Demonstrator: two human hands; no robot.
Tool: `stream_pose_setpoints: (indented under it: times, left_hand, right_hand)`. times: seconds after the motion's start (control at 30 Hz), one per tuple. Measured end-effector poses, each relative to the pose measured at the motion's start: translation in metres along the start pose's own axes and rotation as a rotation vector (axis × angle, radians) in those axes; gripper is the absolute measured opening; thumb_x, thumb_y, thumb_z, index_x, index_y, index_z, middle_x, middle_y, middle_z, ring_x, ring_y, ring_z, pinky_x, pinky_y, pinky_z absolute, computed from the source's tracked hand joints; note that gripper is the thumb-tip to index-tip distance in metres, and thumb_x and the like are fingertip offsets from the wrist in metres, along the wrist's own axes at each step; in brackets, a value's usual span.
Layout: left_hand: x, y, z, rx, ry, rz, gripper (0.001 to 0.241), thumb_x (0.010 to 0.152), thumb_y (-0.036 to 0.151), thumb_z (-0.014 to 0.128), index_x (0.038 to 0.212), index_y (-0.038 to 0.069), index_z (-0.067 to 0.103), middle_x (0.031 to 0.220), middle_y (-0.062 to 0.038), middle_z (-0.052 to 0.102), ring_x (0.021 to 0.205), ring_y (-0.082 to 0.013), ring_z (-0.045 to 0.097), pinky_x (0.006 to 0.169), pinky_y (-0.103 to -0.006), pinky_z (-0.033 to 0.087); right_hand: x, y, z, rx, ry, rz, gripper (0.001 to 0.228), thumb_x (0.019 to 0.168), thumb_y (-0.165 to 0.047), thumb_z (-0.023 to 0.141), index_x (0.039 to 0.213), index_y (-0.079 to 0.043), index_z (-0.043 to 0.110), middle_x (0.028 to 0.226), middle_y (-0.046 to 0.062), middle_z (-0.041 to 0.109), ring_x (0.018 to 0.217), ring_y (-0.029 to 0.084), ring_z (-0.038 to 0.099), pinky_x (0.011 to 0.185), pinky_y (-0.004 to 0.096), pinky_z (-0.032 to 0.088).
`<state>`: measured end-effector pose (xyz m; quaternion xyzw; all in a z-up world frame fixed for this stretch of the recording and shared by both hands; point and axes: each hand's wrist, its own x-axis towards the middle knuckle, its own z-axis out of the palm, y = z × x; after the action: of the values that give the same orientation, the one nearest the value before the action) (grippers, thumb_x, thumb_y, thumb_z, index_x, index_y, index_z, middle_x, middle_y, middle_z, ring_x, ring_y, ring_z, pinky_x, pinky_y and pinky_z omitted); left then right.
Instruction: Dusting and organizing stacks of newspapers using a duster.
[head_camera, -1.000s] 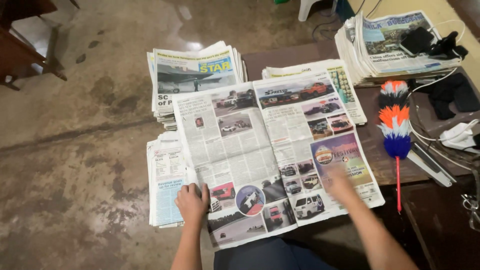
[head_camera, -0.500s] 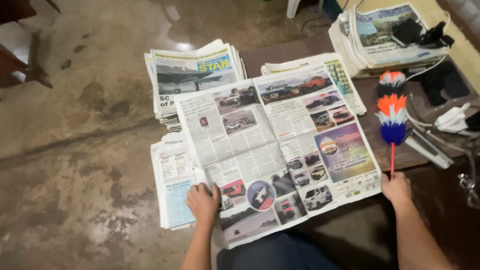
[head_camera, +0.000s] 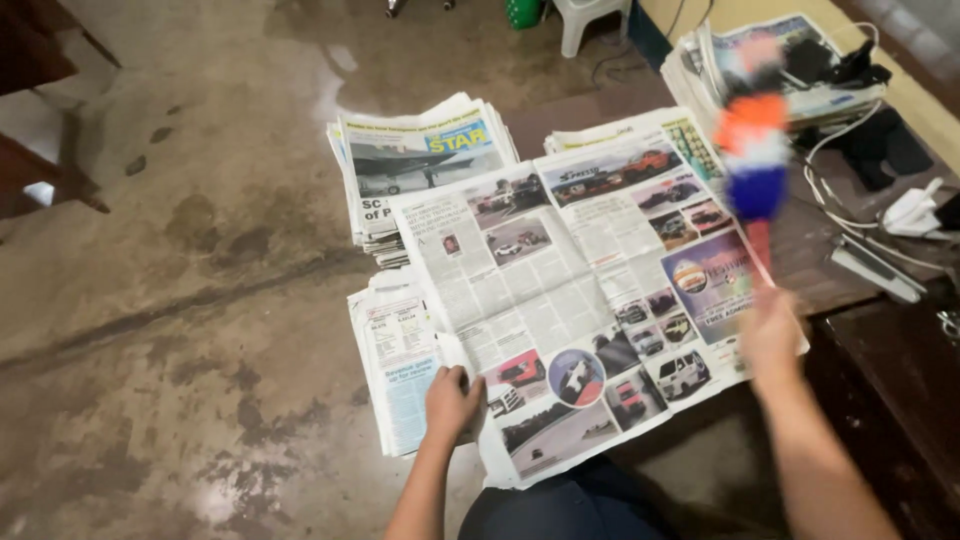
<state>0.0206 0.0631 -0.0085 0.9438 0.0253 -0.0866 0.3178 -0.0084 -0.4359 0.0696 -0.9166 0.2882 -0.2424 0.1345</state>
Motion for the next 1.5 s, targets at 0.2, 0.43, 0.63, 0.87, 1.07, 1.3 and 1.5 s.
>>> stream_pose_setpoints:
  times: [0.2, 0.43, 0.63, 0.87, 1.07, 1.3, 1.5]
  left_hand:
    - [0.005, 0.002, -0.014, -0.017, -0.145, -0.039, 0.040, 0.096, 0.048, 0.060, 0.095, 0.008, 0.068, 0.095, -0.017, 0.062, 0.098, -0.0441, 0.069, 0.084, -0.0499, 0.056]
    - [0.000, 0.007, -0.026, -0.122, -0.095, -0.044, 0.039, 0.090, 0.038, 0.066, 0.072, 0.003, 0.064, 0.078, -0.013, 0.063, 0.069, -0.0310, 0.059, 0.073, -0.0409, 0.053]
    - [0.015, 0.002, -0.015, -0.041, -0.029, 0.019, 0.038, 0.092, 0.040, 0.060, 0.081, 0.004, 0.067, 0.087, -0.017, 0.066, 0.077, -0.0370, 0.063, 0.077, -0.0441, 0.053]
    - [-0.001, 0.008, 0.002, 0.055, 0.254, 0.129, 0.029, 0.096, 0.030, 0.057, 0.082, 0.006, 0.064, 0.083, -0.017, 0.064, 0.069, -0.0399, 0.061, 0.068, -0.0483, 0.052]
    - [-0.010, 0.012, 0.007, 0.163, 0.332, 0.173, 0.024, 0.096, 0.029, 0.057, 0.085, 0.008, 0.062, 0.085, -0.016, 0.063, 0.074, -0.0389, 0.062, 0.073, -0.0485, 0.051]
    - [-0.025, 0.023, 0.021, 0.213, 0.466, 0.161, 0.015, 0.088, 0.021, 0.064, 0.082, 0.007, 0.062, 0.080, -0.016, 0.059, 0.072, -0.0381, 0.058, 0.072, -0.0489, 0.049]
    - [-0.020, 0.042, 0.022, 0.249, 0.544, 0.072, 0.018, 0.089, 0.025, 0.061, 0.082, 0.008, 0.065, 0.079, -0.015, 0.061, 0.073, -0.0388, 0.058, 0.070, -0.0502, 0.047]
  right_hand:
    - [-0.139, -0.139, -0.032, 0.204, -0.704, 0.099, 0.043, 0.099, -0.030, 0.055, 0.134, -0.006, 0.061, 0.117, 0.026, 0.075, 0.108, 0.039, 0.073, 0.096, 0.050, 0.059]
    - [-0.113, -0.035, 0.021, -0.080, -0.768, 0.077, 0.027, 0.105, -0.023, 0.046, 0.125, -0.016, 0.062, 0.083, 0.006, 0.065, 0.064, 0.020, 0.055, 0.059, 0.031, 0.048]
    - [-0.093, -0.026, 0.004, 0.108, -0.339, 0.097, 0.026, 0.103, -0.021, 0.051, 0.110, -0.003, 0.069, 0.082, 0.019, 0.069, 0.069, 0.038, 0.063, 0.063, 0.048, 0.053]
    - [-0.199, 0.095, 0.070, -0.039, -0.409, -0.557, 0.061, 0.086, -0.019, 0.060, 0.146, -0.025, 0.055, 0.106, -0.004, 0.069, 0.072, 0.013, 0.065, 0.060, 0.028, 0.052]
    - [-0.128, 0.151, 0.046, -0.262, -0.298, 0.213, 0.031, 0.108, -0.034, 0.048, 0.131, -0.026, 0.067, 0.091, 0.024, 0.077, 0.077, 0.052, 0.071, 0.069, 0.059, 0.059]
    - [-0.162, 0.071, 0.038, 0.127, -0.147, -0.069, 0.022, 0.096, -0.019, 0.064, 0.087, -0.001, 0.073, 0.062, 0.019, 0.063, 0.047, 0.037, 0.052, 0.049, 0.049, 0.044]
    - [-0.147, 0.143, 0.085, 0.209, -0.492, -1.033, 0.060, 0.089, -0.003, 0.054, 0.147, -0.015, 0.051, 0.062, -0.005, 0.054, 0.033, 0.003, 0.039, 0.022, 0.019, 0.035]
